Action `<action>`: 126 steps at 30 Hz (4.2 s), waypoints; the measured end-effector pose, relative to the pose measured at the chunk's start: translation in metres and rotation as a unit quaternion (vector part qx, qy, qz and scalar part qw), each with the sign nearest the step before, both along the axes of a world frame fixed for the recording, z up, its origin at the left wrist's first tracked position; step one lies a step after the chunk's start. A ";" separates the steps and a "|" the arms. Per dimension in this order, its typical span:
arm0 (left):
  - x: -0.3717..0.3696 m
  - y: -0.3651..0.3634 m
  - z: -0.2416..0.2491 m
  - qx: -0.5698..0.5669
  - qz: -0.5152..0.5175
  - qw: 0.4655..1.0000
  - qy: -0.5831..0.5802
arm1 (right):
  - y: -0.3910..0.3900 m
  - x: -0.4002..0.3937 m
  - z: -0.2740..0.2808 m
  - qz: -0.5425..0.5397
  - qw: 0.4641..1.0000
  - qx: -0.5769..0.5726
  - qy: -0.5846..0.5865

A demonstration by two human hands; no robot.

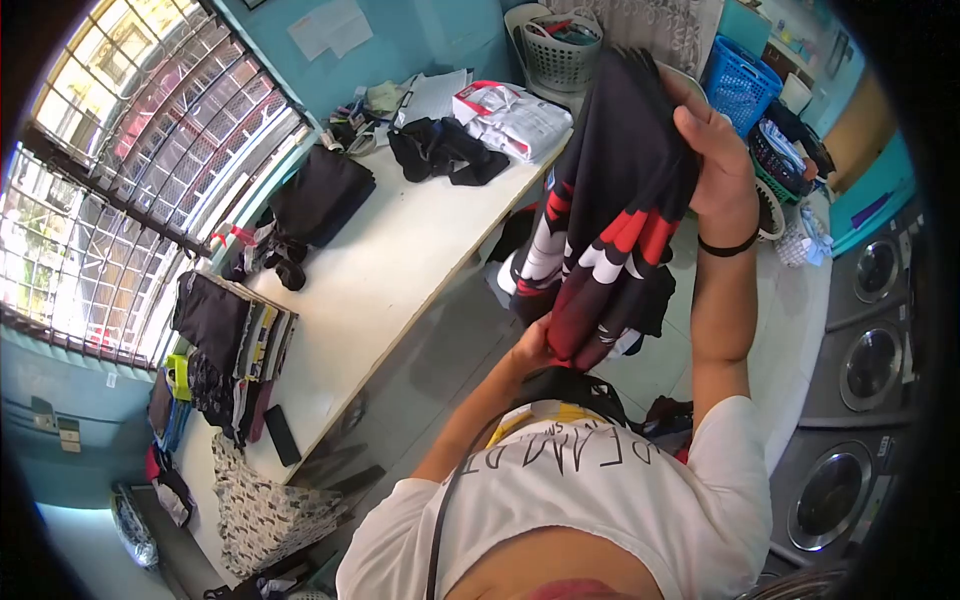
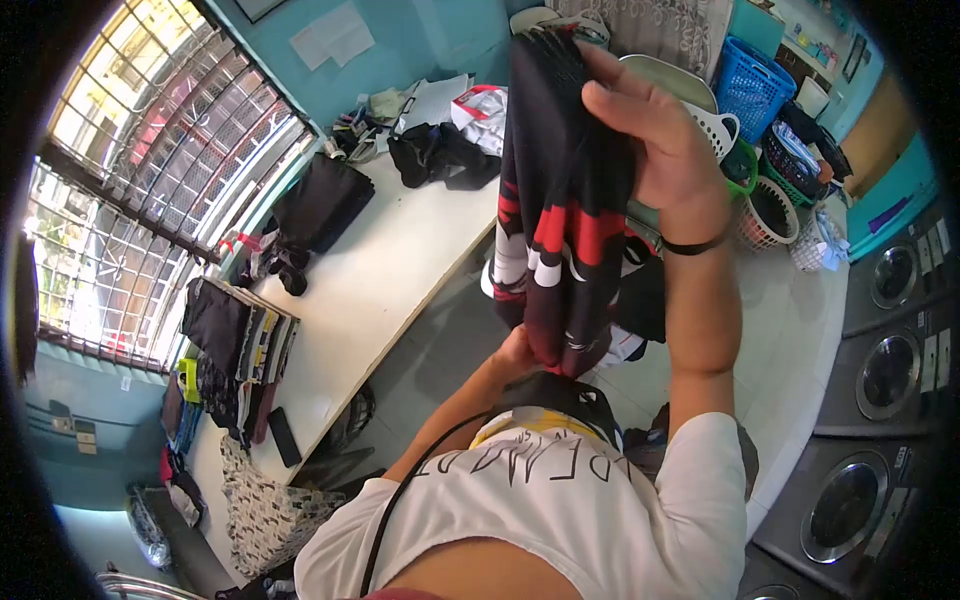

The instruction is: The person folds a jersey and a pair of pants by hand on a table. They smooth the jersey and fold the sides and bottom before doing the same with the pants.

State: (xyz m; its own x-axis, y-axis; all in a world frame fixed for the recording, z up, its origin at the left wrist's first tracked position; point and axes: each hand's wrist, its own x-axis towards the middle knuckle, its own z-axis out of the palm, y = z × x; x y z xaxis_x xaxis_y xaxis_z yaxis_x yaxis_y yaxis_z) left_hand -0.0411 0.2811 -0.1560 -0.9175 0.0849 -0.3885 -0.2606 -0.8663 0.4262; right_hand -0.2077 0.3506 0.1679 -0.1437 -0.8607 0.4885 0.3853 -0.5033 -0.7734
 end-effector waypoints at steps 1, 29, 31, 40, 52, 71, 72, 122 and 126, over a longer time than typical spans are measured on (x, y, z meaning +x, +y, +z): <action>0.009 -0.003 -0.014 -0.036 0.022 0.997 0.060 | -0.001 0.007 0.004 0.006 1.000 -0.010 -0.001; 0.402 -0.160 0.122 -0.508 0.552 0.661 0.017 | -0.101 0.071 -0.071 -0.234 0.953 0.063 0.181; 0.394 -0.145 0.152 -0.499 0.551 0.669 -0.011 | -0.102 0.076 -0.074 -0.223 0.949 0.063 0.216; 0.426 -0.144 0.196 -0.760 0.473 0.384 -0.224 | -0.105 0.045 -0.115 -0.300 0.831 0.226 0.410; 0.376 -0.242 0.216 -0.725 0.542 0.219 -0.364 | -0.243 0.026 -0.115 -0.341 0.783 0.205 0.478; 0.276 -0.468 0.024 -0.598 0.495 0.280 -0.565 | -0.392 -0.093 -0.393 -0.091 0.612 0.259 0.742; 0.280 -0.469 0.022 -0.568 0.547 0.313 -0.529 | -0.393 -0.101 -0.394 -0.088 0.612 0.261 0.742; 0.300 -0.172 -0.144 -0.354 0.485 0.502 -0.622 | -0.247 0.020 -0.419 -0.236 0.809 0.521 -0.135; 0.322 -0.161 -0.120 -0.342 0.532 0.632 -0.449 | -0.236 0.025 -0.421 -0.228 0.833 0.502 -0.037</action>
State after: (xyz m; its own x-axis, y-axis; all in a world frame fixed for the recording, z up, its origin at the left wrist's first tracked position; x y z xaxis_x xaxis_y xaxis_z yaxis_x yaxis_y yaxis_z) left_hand 0.2806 0.1201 -0.2764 0.3007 -0.8634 -0.4052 -0.0885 -0.4483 0.8895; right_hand -0.1823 0.1145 -0.2526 -0.5653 -0.6782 -0.4696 0.3958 0.2765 -0.8757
